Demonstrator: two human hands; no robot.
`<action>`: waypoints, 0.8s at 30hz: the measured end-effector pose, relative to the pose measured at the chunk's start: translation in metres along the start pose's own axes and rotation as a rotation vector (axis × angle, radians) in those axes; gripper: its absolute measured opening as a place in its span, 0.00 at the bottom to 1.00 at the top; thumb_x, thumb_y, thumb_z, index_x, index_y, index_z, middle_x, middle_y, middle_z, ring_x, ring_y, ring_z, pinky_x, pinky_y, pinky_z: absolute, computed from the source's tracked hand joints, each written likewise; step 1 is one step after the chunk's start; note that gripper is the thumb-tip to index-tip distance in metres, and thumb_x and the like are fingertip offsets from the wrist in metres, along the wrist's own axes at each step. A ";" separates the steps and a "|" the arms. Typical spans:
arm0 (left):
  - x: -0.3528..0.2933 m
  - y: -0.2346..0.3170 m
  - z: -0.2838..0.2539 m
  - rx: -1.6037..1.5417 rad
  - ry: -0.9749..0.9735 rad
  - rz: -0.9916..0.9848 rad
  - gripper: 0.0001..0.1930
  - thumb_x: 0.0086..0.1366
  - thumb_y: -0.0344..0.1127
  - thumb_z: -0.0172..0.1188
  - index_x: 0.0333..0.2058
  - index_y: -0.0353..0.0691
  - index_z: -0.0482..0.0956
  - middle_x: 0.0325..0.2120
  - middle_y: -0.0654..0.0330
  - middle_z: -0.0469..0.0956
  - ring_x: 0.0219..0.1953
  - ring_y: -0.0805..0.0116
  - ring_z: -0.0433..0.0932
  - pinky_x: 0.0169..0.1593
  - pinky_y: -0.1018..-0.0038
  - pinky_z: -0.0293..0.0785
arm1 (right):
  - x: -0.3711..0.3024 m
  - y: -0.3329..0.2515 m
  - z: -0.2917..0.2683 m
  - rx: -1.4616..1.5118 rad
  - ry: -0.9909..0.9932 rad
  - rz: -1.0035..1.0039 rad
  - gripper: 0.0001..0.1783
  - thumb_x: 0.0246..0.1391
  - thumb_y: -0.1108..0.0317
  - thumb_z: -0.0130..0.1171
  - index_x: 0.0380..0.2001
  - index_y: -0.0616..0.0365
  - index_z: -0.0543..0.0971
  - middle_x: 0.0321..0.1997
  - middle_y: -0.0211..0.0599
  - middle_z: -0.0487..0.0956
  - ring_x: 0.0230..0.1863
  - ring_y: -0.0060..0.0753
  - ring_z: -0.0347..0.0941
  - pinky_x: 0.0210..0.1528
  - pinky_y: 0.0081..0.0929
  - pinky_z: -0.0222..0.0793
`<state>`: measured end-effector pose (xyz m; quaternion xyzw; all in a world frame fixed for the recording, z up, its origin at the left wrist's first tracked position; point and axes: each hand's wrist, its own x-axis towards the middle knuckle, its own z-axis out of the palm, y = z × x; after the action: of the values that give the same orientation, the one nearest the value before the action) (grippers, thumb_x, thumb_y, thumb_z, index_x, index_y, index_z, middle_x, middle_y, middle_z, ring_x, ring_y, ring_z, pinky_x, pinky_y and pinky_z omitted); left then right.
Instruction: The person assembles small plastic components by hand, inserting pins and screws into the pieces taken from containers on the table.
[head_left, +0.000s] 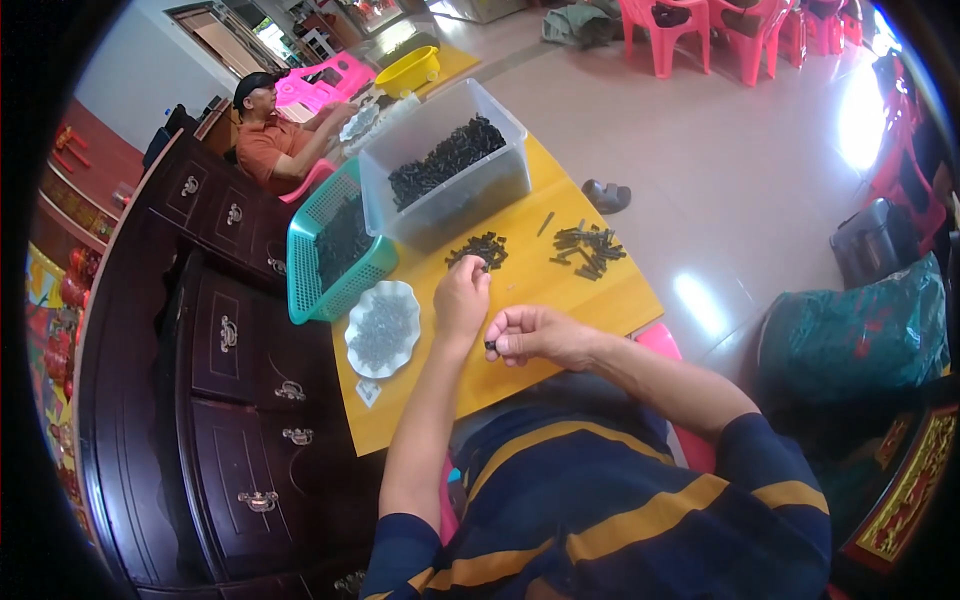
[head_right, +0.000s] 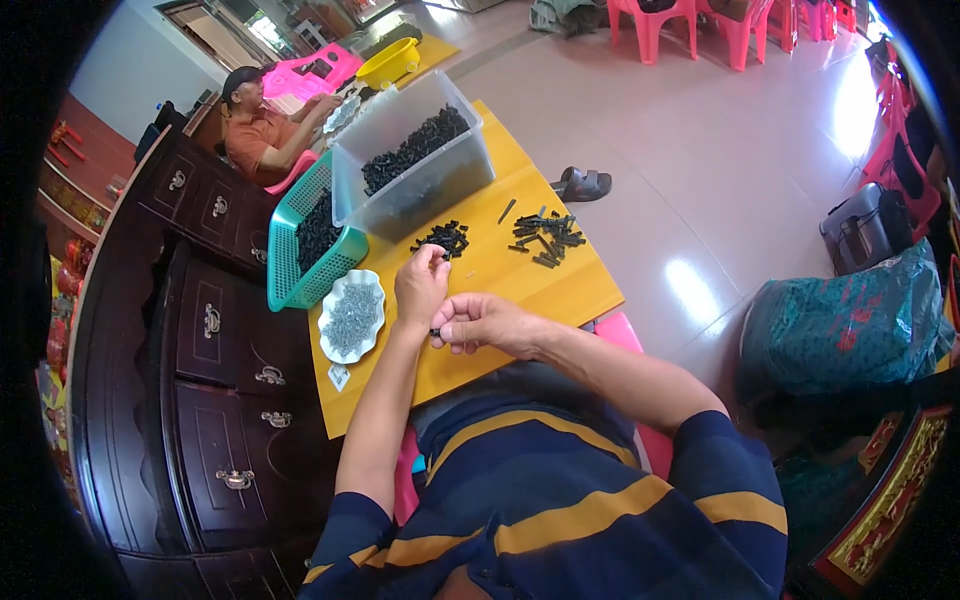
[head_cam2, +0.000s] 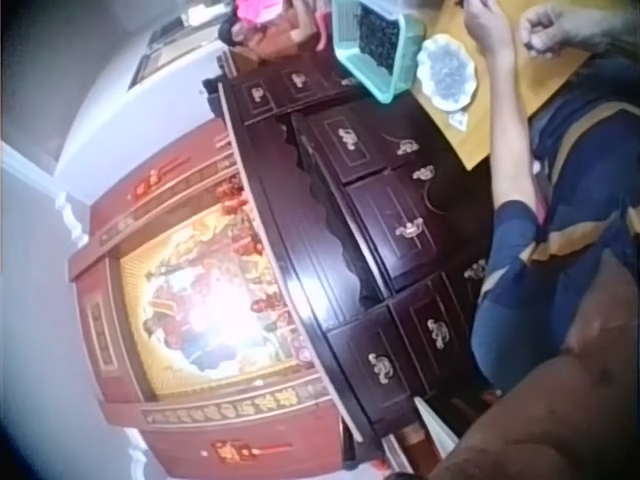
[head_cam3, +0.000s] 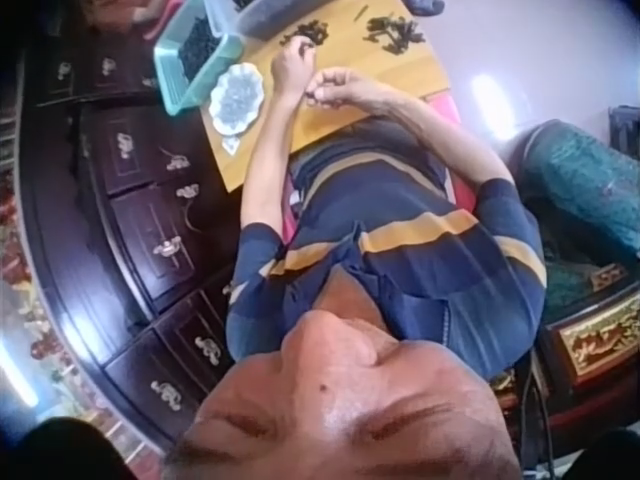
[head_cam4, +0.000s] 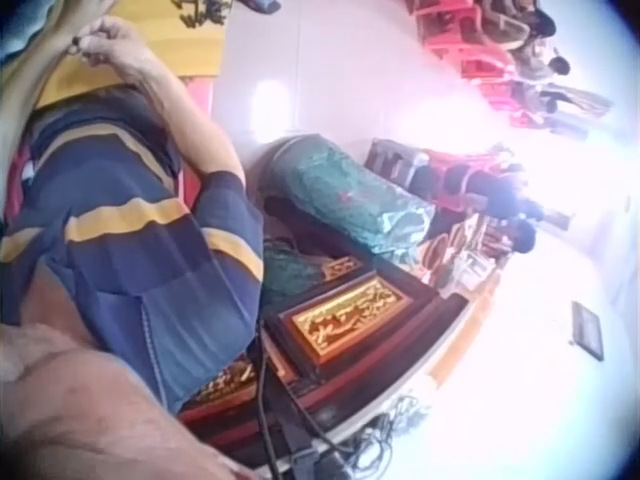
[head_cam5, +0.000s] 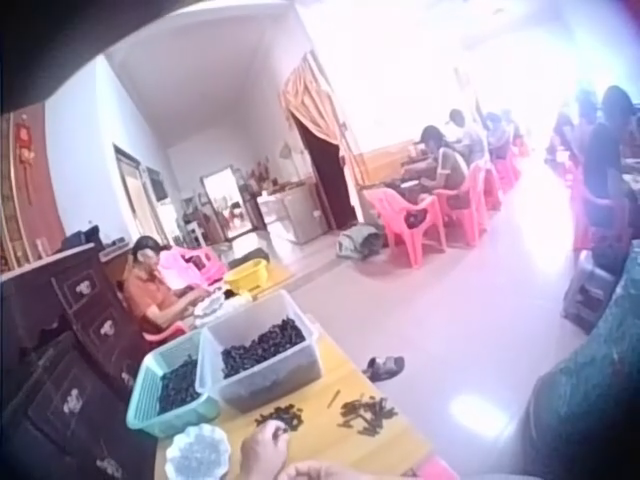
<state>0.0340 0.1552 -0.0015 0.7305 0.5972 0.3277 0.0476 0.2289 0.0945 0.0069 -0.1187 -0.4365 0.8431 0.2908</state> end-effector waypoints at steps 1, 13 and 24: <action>0.001 -0.001 0.001 0.006 0.009 0.027 0.09 0.61 0.28 0.64 0.41 0.39 0.79 0.35 0.52 0.84 0.39 0.48 0.83 0.42 0.58 0.79 | 0.000 0.001 0.001 -0.007 -0.001 0.006 0.10 0.65 0.64 0.64 0.46 0.52 0.78 0.42 0.27 0.84 0.37 0.16 0.76 0.42 0.18 0.71; -0.045 -0.002 -0.038 -0.133 0.045 -0.065 0.09 0.66 0.26 0.58 0.43 0.36 0.81 0.33 0.54 0.82 0.33 0.61 0.82 0.38 0.68 0.77 | 0.000 0.003 0.002 -0.016 0.088 0.042 0.08 0.66 0.64 0.62 0.46 0.50 0.78 0.42 0.26 0.84 0.37 0.14 0.75 0.42 0.16 0.71; -0.097 0.047 -0.098 -0.795 -0.018 -0.447 0.07 0.66 0.26 0.64 0.42 0.32 0.82 0.32 0.62 0.83 0.30 0.76 0.80 0.37 0.79 0.77 | 0.003 0.011 0.003 -0.093 0.135 -0.011 0.08 0.67 0.62 0.62 0.45 0.52 0.78 0.39 0.26 0.83 0.35 0.15 0.74 0.40 0.16 0.69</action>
<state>0.0135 0.0229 0.0559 0.5114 0.5678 0.5067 0.3990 0.2205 0.0894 0.0001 -0.1860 -0.4552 0.8104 0.3184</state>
